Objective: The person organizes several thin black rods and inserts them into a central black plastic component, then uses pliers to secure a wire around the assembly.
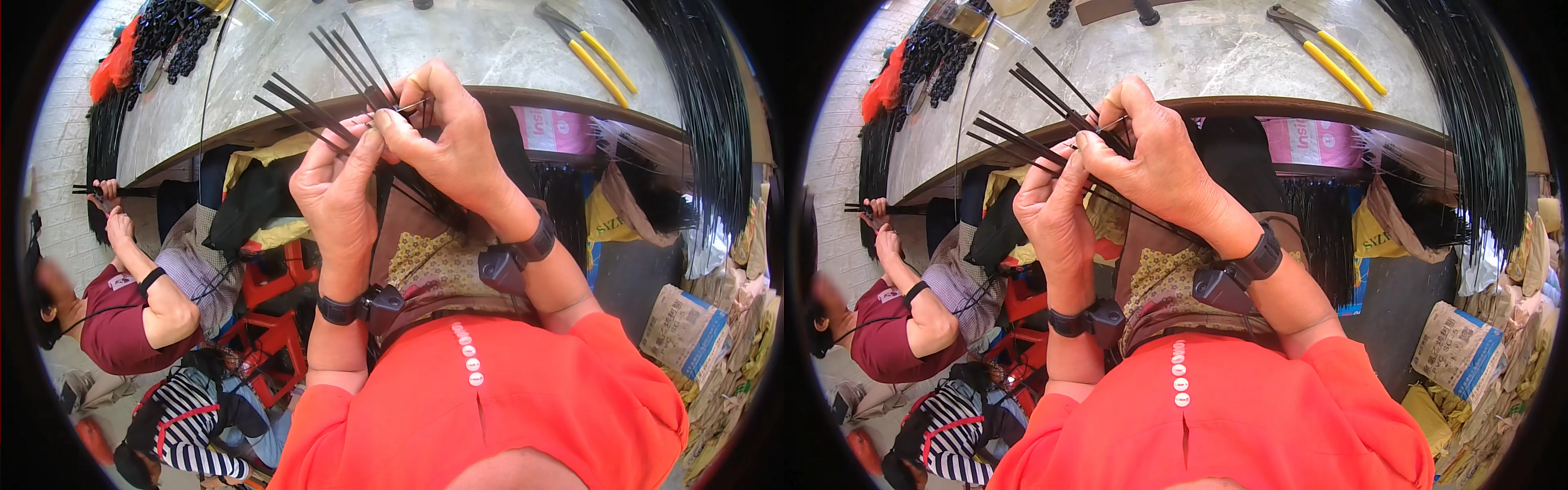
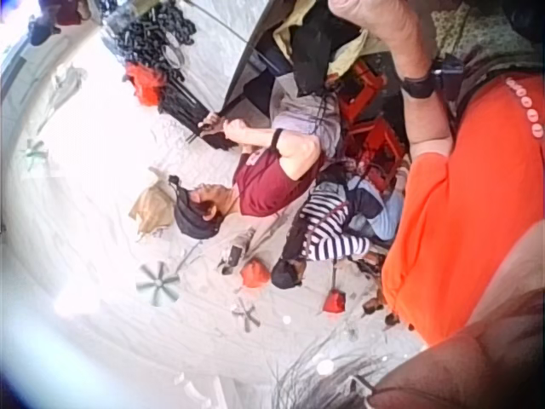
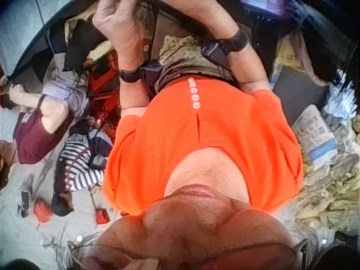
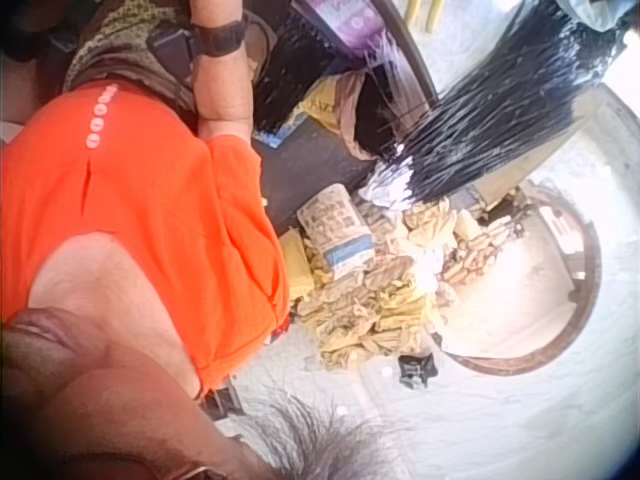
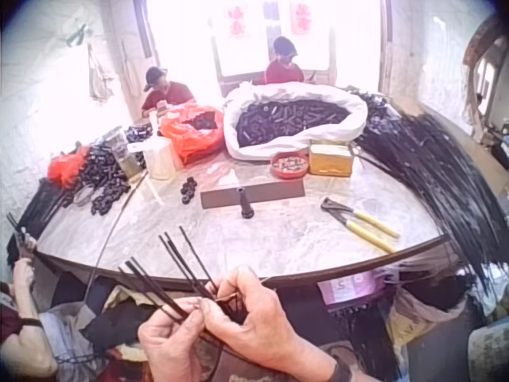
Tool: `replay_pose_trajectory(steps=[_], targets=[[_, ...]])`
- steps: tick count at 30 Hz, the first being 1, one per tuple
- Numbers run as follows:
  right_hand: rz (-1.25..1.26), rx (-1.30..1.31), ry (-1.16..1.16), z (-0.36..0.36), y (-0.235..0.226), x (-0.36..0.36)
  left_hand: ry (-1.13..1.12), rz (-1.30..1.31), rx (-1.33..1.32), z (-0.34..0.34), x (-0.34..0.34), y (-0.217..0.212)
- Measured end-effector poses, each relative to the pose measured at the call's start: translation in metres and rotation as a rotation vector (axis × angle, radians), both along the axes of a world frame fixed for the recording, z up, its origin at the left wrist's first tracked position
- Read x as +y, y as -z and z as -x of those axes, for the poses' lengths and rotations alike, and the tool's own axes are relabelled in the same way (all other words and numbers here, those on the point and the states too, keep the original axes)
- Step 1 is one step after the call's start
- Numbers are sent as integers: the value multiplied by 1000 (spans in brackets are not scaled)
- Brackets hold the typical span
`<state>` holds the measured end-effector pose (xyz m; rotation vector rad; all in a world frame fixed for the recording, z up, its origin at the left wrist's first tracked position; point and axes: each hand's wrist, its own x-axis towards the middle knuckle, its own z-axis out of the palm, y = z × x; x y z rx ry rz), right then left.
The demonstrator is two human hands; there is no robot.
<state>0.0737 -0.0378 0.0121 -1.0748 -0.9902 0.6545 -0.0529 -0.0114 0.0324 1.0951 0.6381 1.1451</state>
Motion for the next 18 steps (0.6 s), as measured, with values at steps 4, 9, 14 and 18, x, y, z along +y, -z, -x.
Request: replay_pose_trajectory(steps=[4, 9, 14, 18], targets=[[3, -74, 34, -1, -2, -1, -46, -26, 41, -4, -2, 0], [27, -128, 23, -4, -4, -3, -1, 8, 9, -2, -2, -3], [-69, -275, 87, -1, -6, -7, 12, 20, -17, 2, 2, 4], [-5, -293, 66, -6, -7, -9, 22, -42, 1, 0, 2, 2]])
